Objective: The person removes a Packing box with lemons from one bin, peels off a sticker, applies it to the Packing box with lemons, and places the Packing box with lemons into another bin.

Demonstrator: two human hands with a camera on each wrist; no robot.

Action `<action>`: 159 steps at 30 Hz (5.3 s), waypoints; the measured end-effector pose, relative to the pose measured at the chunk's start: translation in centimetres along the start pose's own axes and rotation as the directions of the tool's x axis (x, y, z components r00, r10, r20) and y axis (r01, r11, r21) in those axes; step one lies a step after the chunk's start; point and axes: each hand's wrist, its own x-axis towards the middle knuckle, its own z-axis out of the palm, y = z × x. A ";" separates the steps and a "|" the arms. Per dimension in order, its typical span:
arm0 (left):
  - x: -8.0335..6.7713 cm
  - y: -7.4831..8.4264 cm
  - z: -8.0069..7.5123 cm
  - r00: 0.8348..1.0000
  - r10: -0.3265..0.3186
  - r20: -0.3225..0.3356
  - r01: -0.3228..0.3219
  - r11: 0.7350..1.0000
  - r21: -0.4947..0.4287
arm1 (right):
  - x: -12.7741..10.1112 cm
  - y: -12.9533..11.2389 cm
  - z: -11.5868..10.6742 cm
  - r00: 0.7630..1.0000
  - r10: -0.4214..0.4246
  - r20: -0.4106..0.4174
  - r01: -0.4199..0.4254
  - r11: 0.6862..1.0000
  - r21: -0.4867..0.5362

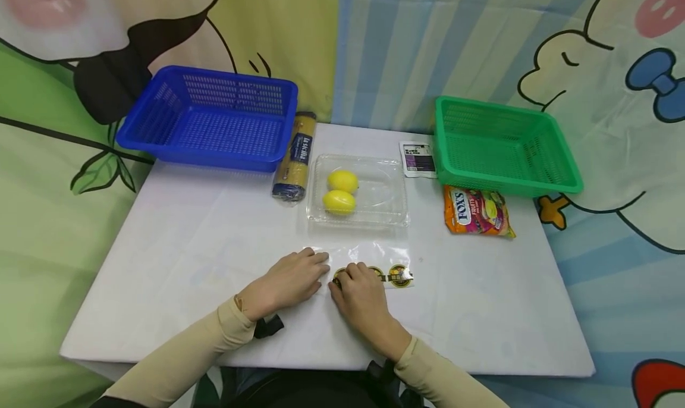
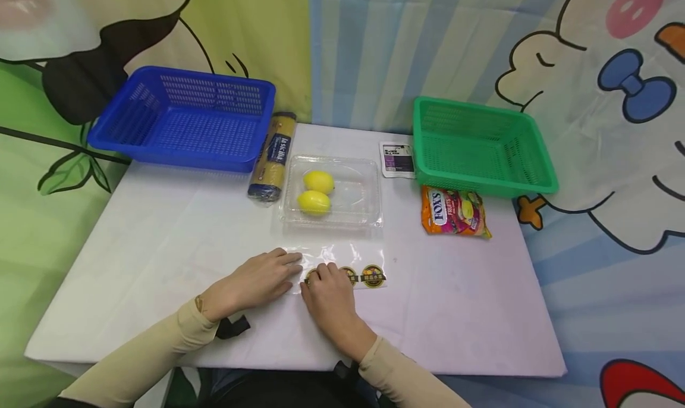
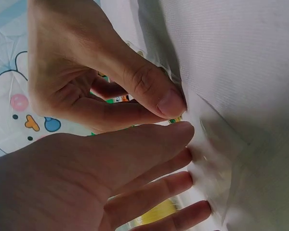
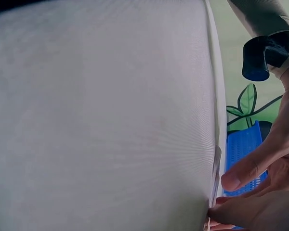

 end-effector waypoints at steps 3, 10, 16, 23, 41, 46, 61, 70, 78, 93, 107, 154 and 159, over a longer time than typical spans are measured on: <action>0.1 0.0 0.0 1.000 -0.003 -0.002 0.003 1.000 -0.011 | 0.1 -0.1 -0.1 1.000 -0.002 0.013 0.002 1.000 -0.019; 0.5 -0.2 0.2 1.000 -0.001 0.022 0.002 1.000 -0.031 | 0.3 -0.5 -0.6 0.995 0.052 0.085 -0.053 0.999 0.010; 0.5 -0.4 0.2 1.000 0.003 0.002 -0.003 0.999 -0.049 | 0.1 -0.5 -0.5 0.995 0.050 0.091 -0.052 0.999 0.016; 0.8 -0.3 0.0 1.000 0.003 0.005 -0.003 0.997 -0.082 | 0.0 -0.5 -0.5 0.997 0.031 0.069 -0.032 0.999 0.008; 0.8 -0.2 0.2 1.000 -0.006 0.008 0.006 0.998 -0.060 | 0.4 -0.9 -0.9 0.992 0.083 0.094 -0.081 0.996 -0.025; 0.7 -0.2 0.3 1.000 -0.013 0.007 0.013 0.999 -0.052 | 0.5 -0.3 -1.1 0.983 0.138 0.120 -0.141 0.990 0.015; 0.6 -0.2 0.3 1.000 -0.001 -0.007 0.000 0.997 -0.082 | 0.9 2.5 -3.9 0.897 0.384 0.217 -0.440 0.820 0.367; 1.5 0.4 -1.1 0.975 -0.092 -0.202 0.025 0.951 -0.309 | 1.7 3.3 -6.1 0.894 0.438 0.091 -0.434 0.801 0.412; 4.4 2.0 -4.6 0.913 -0.380 -0.147 0.017 0.395 -0.918 | 4.0 2.0 -6.9 0.956 0.076 -0.282 -0.051 0.994 0.096; 6.1 0.2 -5.3 0.854 -0.477 -0.207 -0.043 0.332 -0.942 | 5.8 4.1 -6.6 0.960 0.157 -0.231 -0.035 0.889 0.456; 9.7 -2.3 -7.6 0.832 -0.514 -0.210 0.054 0.452 -0.890 | 11.3 7.8 -7.1 0.880 0.474 0.017 -0.307 0.543 0.781; 16.2 -5.2 -5.3 0.883 -0.413 -0.225 0.287 0.852 -0.438 | 14.3 11.3 -1.8 0.943 0.333 0.003 -0.319 0.900 0.296; 16.1 -5.5 -4.8 0.864 -0.409 -0.294 0.327 0.899 -0.290 | 13.9 11.2 -1.7 0.937 0.347 -0.036 -0.326 0.908 0.263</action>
